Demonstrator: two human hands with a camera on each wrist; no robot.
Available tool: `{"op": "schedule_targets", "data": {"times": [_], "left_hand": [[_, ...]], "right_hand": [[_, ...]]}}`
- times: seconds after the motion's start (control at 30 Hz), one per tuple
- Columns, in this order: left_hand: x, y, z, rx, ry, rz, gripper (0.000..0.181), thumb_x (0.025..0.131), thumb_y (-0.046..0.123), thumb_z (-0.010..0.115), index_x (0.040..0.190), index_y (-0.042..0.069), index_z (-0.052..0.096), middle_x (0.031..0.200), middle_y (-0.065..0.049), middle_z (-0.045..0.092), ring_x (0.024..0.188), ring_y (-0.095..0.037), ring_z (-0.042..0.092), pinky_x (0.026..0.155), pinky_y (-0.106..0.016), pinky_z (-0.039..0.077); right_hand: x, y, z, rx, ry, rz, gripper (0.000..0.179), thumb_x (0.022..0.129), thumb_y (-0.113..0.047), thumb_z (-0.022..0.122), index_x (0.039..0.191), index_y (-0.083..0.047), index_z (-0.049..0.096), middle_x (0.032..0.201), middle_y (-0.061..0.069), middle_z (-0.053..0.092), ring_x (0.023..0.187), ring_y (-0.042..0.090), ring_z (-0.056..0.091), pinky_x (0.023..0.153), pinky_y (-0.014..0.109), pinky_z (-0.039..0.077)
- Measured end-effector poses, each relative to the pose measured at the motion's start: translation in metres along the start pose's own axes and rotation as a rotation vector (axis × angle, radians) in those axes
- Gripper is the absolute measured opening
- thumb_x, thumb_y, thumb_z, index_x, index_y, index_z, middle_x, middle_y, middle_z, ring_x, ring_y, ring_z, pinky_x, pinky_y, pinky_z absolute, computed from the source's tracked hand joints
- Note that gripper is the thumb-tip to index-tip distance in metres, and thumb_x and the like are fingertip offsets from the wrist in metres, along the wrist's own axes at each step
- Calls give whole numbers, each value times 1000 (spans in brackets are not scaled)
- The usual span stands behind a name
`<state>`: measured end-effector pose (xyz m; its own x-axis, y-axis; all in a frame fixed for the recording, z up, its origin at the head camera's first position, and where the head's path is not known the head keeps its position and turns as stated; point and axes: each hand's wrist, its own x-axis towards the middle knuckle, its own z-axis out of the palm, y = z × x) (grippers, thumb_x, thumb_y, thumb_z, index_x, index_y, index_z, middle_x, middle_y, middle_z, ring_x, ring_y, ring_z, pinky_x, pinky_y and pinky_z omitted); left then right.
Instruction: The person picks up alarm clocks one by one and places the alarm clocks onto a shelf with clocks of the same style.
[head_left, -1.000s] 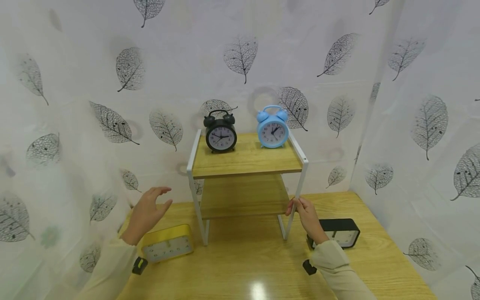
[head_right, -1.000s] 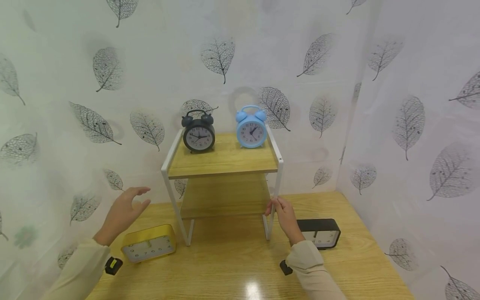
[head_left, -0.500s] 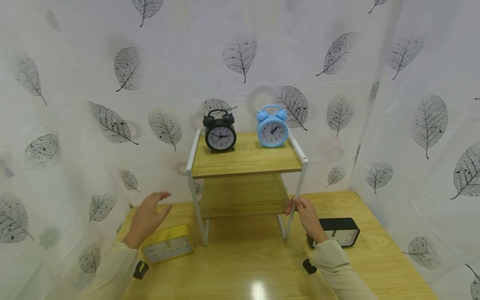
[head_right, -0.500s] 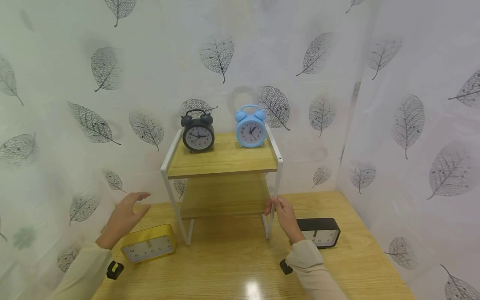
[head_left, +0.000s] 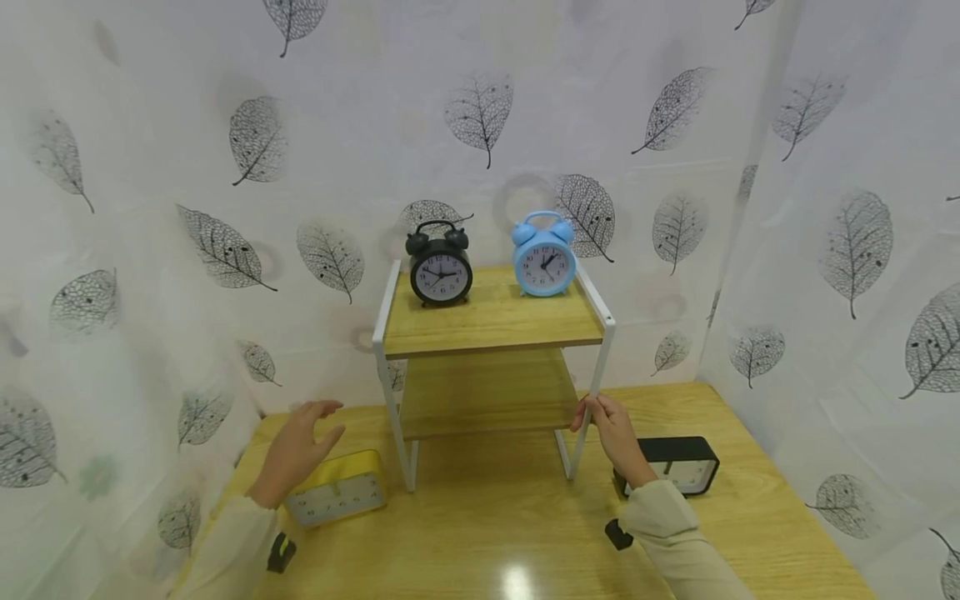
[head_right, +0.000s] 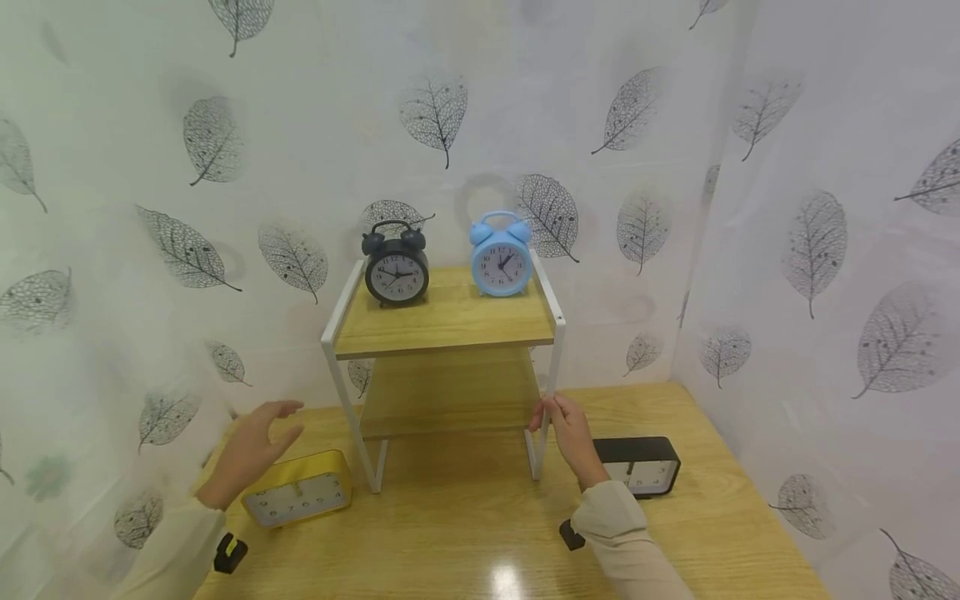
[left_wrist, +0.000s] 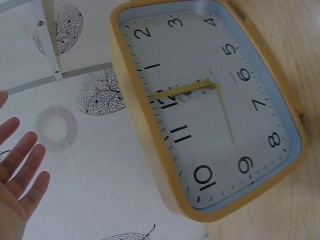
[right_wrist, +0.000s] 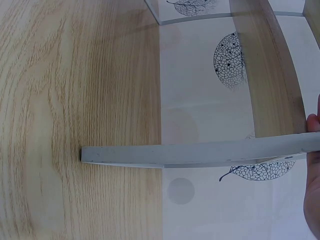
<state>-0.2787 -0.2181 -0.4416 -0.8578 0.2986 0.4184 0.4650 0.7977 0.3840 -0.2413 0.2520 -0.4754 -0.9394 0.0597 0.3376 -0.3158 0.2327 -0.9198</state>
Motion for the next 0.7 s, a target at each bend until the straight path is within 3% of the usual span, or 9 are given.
{"op": "schedule_targets", "data": {"times": [0.27,0.5,0.7], "left_hand": [[-8,-8,7,-7,-16,-15,37,89,20,64,121,2,58,114,-17,61,103,-34,57,84,-52,48],[-16,-16,15,-17,-54,-15,38,89,20,64,122,3,56,116,-17,61,103,-35,58,86,-54,47],[-21,-27,24,-15,-72,-17,38,88,21,65,122,6,56,115,-15,61,103,-33,59,85,-53,49]], "right_hand": [[0,0,0,-1,-4,3,42,103,-25,36,87,7,59,67,-4,64,69,9,63,78,17,50],[-7,-32,3,-19,-24,30,39,103,-17,34,88,11,58,70,13,64,73,17,64,80,17,49],[-8,-34,2,-26,-34,22,38,103,-13,33,88,12,58,73,21,64,73,14,64,82,14,48]]}}
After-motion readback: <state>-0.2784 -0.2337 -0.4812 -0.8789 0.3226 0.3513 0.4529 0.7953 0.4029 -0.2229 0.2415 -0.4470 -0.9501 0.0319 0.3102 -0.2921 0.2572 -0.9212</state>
